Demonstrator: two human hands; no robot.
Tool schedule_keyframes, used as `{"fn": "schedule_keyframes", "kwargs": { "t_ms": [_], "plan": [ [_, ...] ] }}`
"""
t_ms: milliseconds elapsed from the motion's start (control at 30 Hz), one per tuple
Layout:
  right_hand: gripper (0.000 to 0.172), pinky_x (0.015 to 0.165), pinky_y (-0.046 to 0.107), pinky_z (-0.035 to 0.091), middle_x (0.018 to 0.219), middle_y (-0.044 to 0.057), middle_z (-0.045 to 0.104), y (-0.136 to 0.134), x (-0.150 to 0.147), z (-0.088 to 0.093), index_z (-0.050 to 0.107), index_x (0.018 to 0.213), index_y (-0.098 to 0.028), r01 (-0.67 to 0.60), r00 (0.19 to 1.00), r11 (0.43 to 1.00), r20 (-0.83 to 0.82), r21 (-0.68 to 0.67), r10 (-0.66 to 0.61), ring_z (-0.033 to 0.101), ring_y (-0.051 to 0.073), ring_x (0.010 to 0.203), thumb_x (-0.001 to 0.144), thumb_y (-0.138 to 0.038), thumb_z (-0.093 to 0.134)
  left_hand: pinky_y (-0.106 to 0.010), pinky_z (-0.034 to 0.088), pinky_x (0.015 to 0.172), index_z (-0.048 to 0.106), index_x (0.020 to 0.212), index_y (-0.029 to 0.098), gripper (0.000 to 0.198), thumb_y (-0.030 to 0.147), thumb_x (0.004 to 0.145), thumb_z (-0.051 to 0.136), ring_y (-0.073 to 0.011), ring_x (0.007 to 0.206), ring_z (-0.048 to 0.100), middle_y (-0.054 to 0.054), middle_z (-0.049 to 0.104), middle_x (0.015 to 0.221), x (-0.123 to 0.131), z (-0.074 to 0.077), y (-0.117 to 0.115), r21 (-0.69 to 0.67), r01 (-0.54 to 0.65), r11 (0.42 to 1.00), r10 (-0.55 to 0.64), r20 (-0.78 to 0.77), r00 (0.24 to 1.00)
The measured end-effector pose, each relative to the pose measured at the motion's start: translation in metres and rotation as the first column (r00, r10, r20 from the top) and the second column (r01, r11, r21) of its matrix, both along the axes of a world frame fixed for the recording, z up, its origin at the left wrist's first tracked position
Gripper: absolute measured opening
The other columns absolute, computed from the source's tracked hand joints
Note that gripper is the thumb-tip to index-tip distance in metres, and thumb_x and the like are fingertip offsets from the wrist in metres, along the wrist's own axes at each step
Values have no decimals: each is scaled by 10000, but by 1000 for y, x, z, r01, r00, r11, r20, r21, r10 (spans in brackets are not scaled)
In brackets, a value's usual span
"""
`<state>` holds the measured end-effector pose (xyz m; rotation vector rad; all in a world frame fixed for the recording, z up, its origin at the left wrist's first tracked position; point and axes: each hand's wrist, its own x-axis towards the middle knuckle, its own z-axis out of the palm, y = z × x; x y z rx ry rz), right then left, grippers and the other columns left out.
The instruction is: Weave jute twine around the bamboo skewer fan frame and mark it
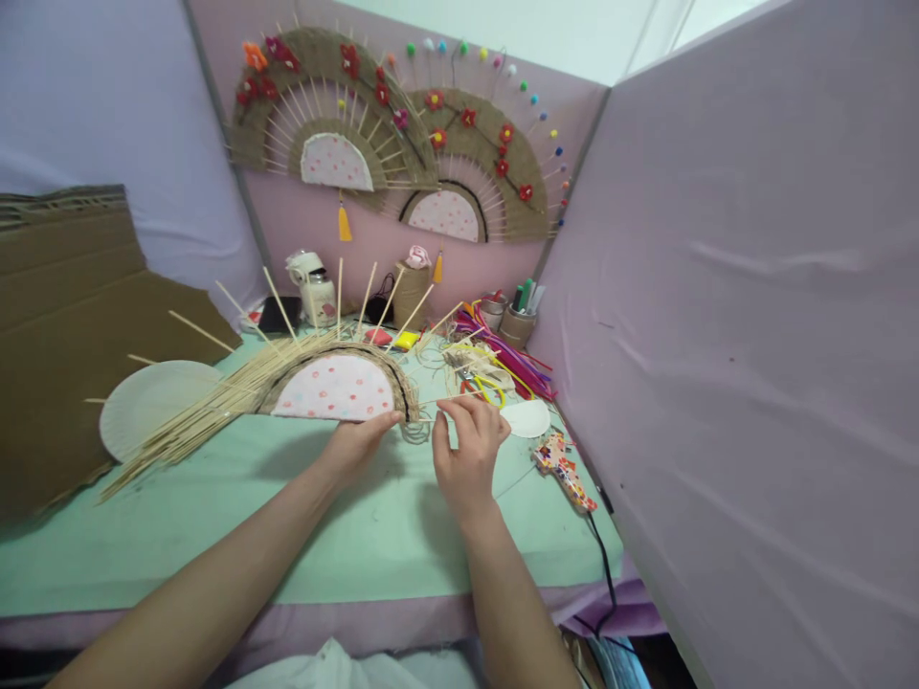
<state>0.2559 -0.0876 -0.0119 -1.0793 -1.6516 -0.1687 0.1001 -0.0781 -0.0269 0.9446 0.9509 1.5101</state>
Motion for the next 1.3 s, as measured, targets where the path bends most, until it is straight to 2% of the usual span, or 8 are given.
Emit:
{"fn": "schedule_keyframes", "kwargs": {
  "t_ms": [267,467,667,833,967,1067,1200,1300],
  "plan": [
    [91,849,366,269,869,32,641,0,-13,-5,645,850,-229,32,999,997,0,-72,-32,535,204,911,864,-275,569,-394,341,1023,670,1004,228,435,333,596,779,-266,1127,543,-62,665,1122,2,1,-8,-1,-118,993,115,-215,970],
    [69,841,351,259,856,13,652,2,-11,-6,639,819,-217,29,1000,994,2,-101,-29,532,186,894,854,-248,588,-420,298,1060,696,953,229,423,284,549,806,-285,1168,521,-62,679,1107,6,7,-13,-33,-85,996,79,-167,983],
    [53,818,332,260,830,2,641,4,-12,-9,631,793,-205,56,998,991,0,-121,-56,521,179,875,828,-231,602,-399,340,1038,666,1052,194,443,341,641,743,-256,1159,539,-83,646,1185,7,6,-14,-13,-60,998,52,-328,943],
    [46,816,334,258,788,-6,629,5,-14,-10,604,760,-202,65,998,991,-11,-116,-67,522,179,862,805,-210,603,-421,341,1037,664,1076,211,474,326,625,753,-270,1122,569,-84,640,1200,8,4,-15,-24,-66,998,55,-317,947],
    [135,828,348,292,842,2,597,4,-14,-10,549,847,-192,82,988,991,-125,-104,-95,520,171,815,758,-231,644,-408,324,1046,669,1054,222,479,311,598,787,-275,1183,520,-76,633,1208,8,2,-13,-44,-94,995,78,-273,959],
    [187,802,342,345,849,5,541,2,-10,-10,500,873,-189,28,946,999,-323,-42,-40,491,147,743,762,-260,633,-393,319,1046,671,1039,220,488,283,575,808,-267,1191,509,-71,645,1181,6,-2,-9,-41,-123,992,114,-169,979],
    [112,706,301,384,774,1,485,3,1,-15,500,809,-191,-88,778,996,-623,24,84,471,144,715,814,-290,553,-372,380,990,692,908,181,327,244,601,784,-222,1048,581,-56,700,993,2,-1,-2,-11,-18,1000,19,91,996],
    [130,627,269,368,694,-16,472,10,9,-23,542,792,-183,-264,643,954,-763,-145,62,438,125,639,811,-310,550,-349,446,890,689,740,164,173,217,596,771,-176,857,613,-25,698,799,-4,5,0,-43,120,992,-103,272,957]
  ]
}}
